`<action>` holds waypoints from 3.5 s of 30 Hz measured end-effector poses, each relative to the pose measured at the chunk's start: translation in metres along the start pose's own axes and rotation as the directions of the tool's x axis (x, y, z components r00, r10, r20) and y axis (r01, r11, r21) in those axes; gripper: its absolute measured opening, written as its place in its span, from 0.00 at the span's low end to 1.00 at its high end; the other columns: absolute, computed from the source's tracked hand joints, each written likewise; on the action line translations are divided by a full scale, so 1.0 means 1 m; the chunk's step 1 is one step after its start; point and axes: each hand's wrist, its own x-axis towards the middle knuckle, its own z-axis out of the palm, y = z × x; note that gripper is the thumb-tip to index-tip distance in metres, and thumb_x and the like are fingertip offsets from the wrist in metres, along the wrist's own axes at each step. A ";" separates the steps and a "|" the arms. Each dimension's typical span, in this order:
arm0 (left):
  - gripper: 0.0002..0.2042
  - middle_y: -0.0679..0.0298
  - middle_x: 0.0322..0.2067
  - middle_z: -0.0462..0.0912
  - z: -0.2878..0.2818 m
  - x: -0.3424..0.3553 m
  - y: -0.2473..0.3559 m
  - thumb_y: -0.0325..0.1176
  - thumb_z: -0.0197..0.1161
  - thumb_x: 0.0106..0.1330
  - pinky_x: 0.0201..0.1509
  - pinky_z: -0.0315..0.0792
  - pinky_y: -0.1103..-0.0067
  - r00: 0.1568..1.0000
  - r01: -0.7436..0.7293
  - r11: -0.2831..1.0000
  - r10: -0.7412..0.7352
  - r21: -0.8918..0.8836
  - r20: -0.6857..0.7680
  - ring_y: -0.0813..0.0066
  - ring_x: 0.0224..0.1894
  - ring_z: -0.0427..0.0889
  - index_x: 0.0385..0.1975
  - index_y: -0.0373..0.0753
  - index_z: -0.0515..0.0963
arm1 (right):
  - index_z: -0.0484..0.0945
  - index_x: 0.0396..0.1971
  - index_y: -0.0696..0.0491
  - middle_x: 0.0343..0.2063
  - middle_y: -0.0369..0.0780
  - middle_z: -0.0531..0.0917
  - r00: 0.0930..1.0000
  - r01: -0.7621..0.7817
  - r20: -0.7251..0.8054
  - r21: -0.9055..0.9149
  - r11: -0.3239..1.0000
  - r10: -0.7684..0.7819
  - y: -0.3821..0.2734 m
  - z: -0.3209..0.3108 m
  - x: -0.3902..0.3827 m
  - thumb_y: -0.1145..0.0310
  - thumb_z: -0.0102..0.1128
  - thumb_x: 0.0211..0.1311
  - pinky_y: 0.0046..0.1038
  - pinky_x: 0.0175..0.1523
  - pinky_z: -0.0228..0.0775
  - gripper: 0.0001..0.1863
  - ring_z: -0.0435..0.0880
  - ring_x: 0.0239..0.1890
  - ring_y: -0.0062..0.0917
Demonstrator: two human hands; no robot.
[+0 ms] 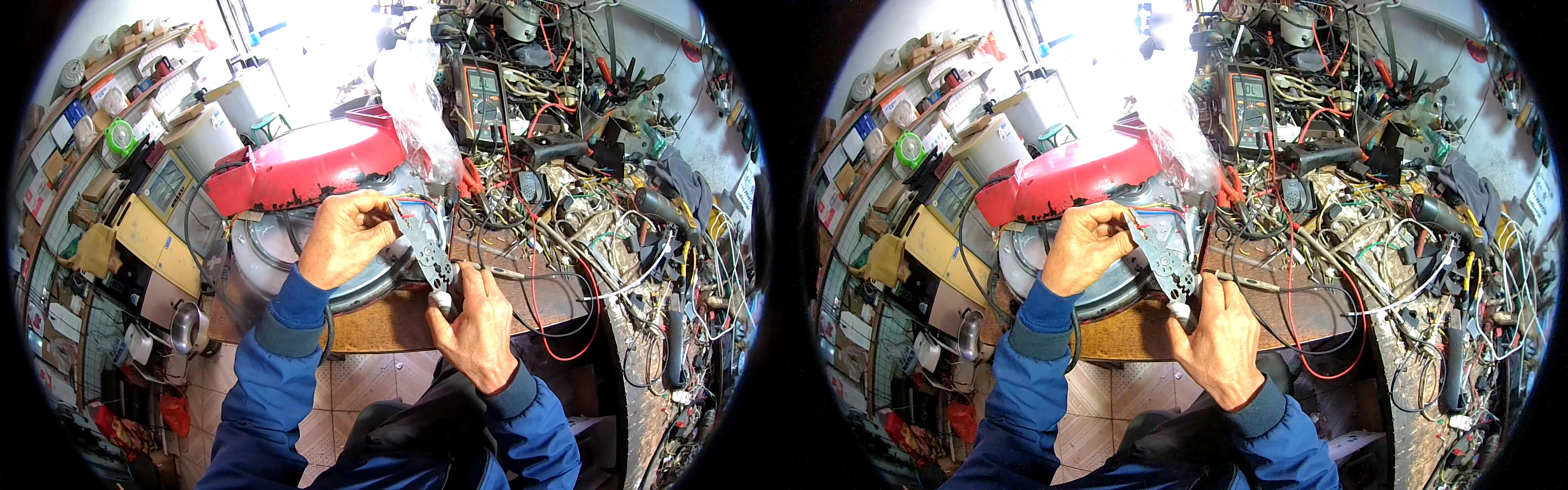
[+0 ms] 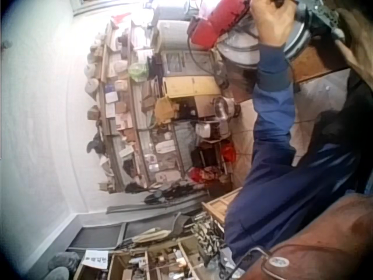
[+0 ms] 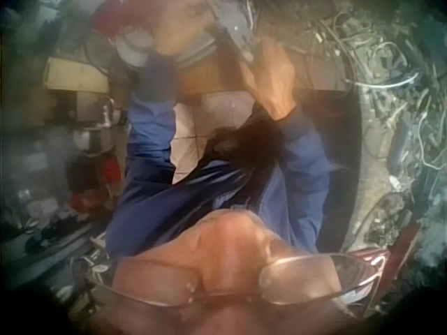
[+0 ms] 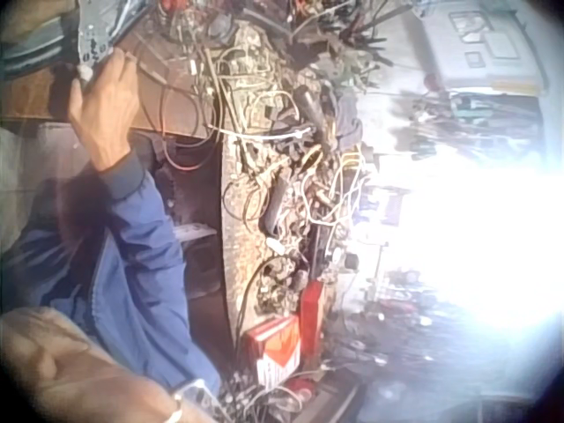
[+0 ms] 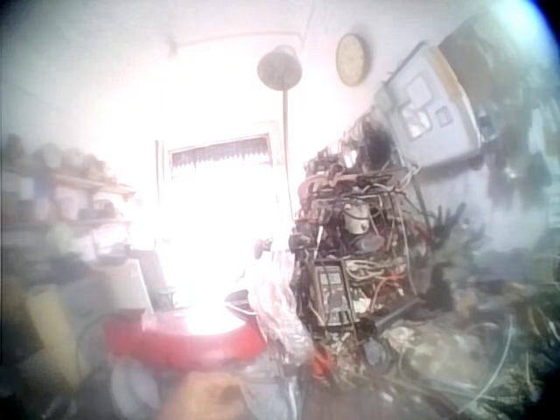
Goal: The person works on a red circular electronic device, using pliers to strip and twist wires. They connect the wires to a multimeter to test the electrical circuit and then continue manipulating the connections on the device.
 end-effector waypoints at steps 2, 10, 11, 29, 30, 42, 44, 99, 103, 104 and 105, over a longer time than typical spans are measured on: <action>0.08 0.67 0.38 0.87 -0.001 0.000 -0.001 0.23 0.71 0.69 0.47 0.80 0.81 1.000 0.016 1.000 -0.016 -0.015 0.010 0.83 0.41 0.84 0.44 0.32 0.84 | 0.77 0.52 0.62 0.33 0.50 0.80 1.000 0.002 0.001 0.004 1.000 -0.002 0.001 0.001 0.000 0.71 0.71 0.52 0.43 0.38 0.76 0.26 0.83 0.33 0.48; 0.07 0.67 0.39 0.87 -0.003 -0.001 -0.002 0.22 0.70 0.69 0.47 0.80 0.82 0.999 0.043 0.999 -0.043 -0.013 0.022 0.83 0.41 0.84 0.44 0.32 0.84 | 0.78 0.51 0.63 0.34 0.51 0.81 1.000 -0.013 0.012 0.010 1.000 0.013 -0.001 0.001 -0.002 0.71 0.72 0.52 0.43 0.38 0.77 0.26 0.84 0.33 0.49; 0.07 0.67 0.39 0.87 -0.002 -0.001 -0.002 0.22 0.70 0.69 0.47 0.80 0.82 0.999 0.046 0.999 -0.046 -0.012 0.020 0.83 0.41 0.84 0.44 0.32 0.84 | 0.78 0.51 0.63 0.33 0.51 0.81 1.000 -0.018 0.016 0.011 1.000 0.018 -0.002 0.001 -0.002 0.71 0.72 0.52 0.43 0.39 0.77 0.26 0.84 0.33 0.49; 0.07 0.67 0.36 0.87 0.001 -0.002 0.000 0.19 0.70 0.67 0.43 0.80 0.83 0.995 0.096 0.995 -0.095 0.020 -0.038 0.83 0.39 0.84 0.43 0.28 0.85 | 0.73 0.55 0.62 0.37 0.49 0.78 0.996 0.034 0.091 -0.139 0.990 -0.021 0.003 0.001 -0.003 0.64 0.76 0.50 0.43 0.41 0.77 0.33 0.82 0.38 0.46; 0.07 0.67 0.36 0.87 0.001 -0.002 0.000 0.19 0.70 0.67 0.43 0.80 0.83 0.994 0.099 0.995 -0.098 0.017 -0.041 0.83 0.39 0.84 0.43 0.28 0.85 | 0.74 0.54 0.62 0.37 0.49 0.78 0.996 0.036 0.086 -0.134 0.990 -0.024 0.003 0.001 -0.003 0.65 0.76 0.50 0.43 0.40 0.77 0.33 0.82 0.38 0.46; 0.07 0.67 0.37 0.86 0.001 -0.002 0.000 0.19 0.70 0.67 0.44 0.80 0.82 0.995 0.087 0.996 -0.086 0.029 -0.045 0.82 0.39 0.84 0.43 0.27 0.85 | 0.75 0.51 0.62 0.34 0.48 0.78 0.997 0.039 0.069 -0.113 0.993 -0.032 0.006 0.003 -0.002 0.67 0.76 0.48 0.43 0.38 0.77 0.30 0.83 0.36 0.45; 0.07 0.67 0.37 0.86 0.002 -0.002 0.002 0.19 0.70 0.67 0.44 0.80 0.82 0.995 0.088 0.996 -0.087 0.030 -0.046 0.82 0.39 0.84 0.43 0.27 0.85 | 0.75 0.50 0.61 0.34 0.48 0.78 0.997 0.036 0.071 -0.115 0.993 -0.028 0.006 0.002 -0.001 0.67 0.76 0.48 0.43 0.38 0.77 0.29 0.82 0.36 0.45; 0.15 0.69 0.34 0.84 -0.001 -0.010 0.031 0.31 0.72 0.69 0.32 0.73 0.84 0.990 0.095 0.994 -0.088 -0.061 0.111 0.88 0.32 0.77 0.52 0.33 0.82 | 0.76 0.45 0.59 0.34 0.51 0.79 0.984 0.075 0.167 -0.074 0.994 -0.062 0.015 -0.021 0.027 0.68 0.74 0.48 0.48 0.39 0.75 0.24 0.81 0.34 0.52; 0.17 0.71 0.28 0.82 0.006 -0.006 0.016 0.37 0.77 0.64 0.30 0.71 0.82 0.995 0.023 0.999 -0.028 0.046 0.100 0.88 0.27 0.73 0.48 0.35 0.85 | 0.78 0.38 0.61 0.31 0.54 0.81 0.976 -0.044 0.212 0.010 0.999 0.041 0.007 -0.023 0.019 0.69 0.71 0.50 0.47 0.38 0.73 0.17 0.82 0.34 0.53; 0.17 0.71 0.26 0.82 0.009 -0.002 0.009 0.38 0.78 0.63 0.30 0.70 0.80 0.996 -0.048 0.999 0.046 0.024 0.079 0.87 0.26 0.72 0.47 0.36 0.86 | 0.78 0.37 0.61 0.30 0.53 0.81 0.974 -0.095 0.212 0.059 0.994 0.080 0.003 -0.021 0.018 0.70 0.70 0.50 0.46 0.38 0.73 0.16 0.82 0.34 0.53; 0.17 0.71 0.25 0.81 0.010 0.000 0.003 0.39 0.79 0.62 0.29 0.69 0.79 0.991 -0.120 0.993 0.120 0.005 0.056 0.87 0.25 0.71 0.45 0.36 0.86 | 0.78 0.35 0.62 0.28 0.53 0.81 0.969 -0.144 0.216 0.107 0.984 0.119 -0.001 -0.020 0.016 0.70 0.69 0.50 0.46 0.38 0.72 0.14 0.82 0.33 0.53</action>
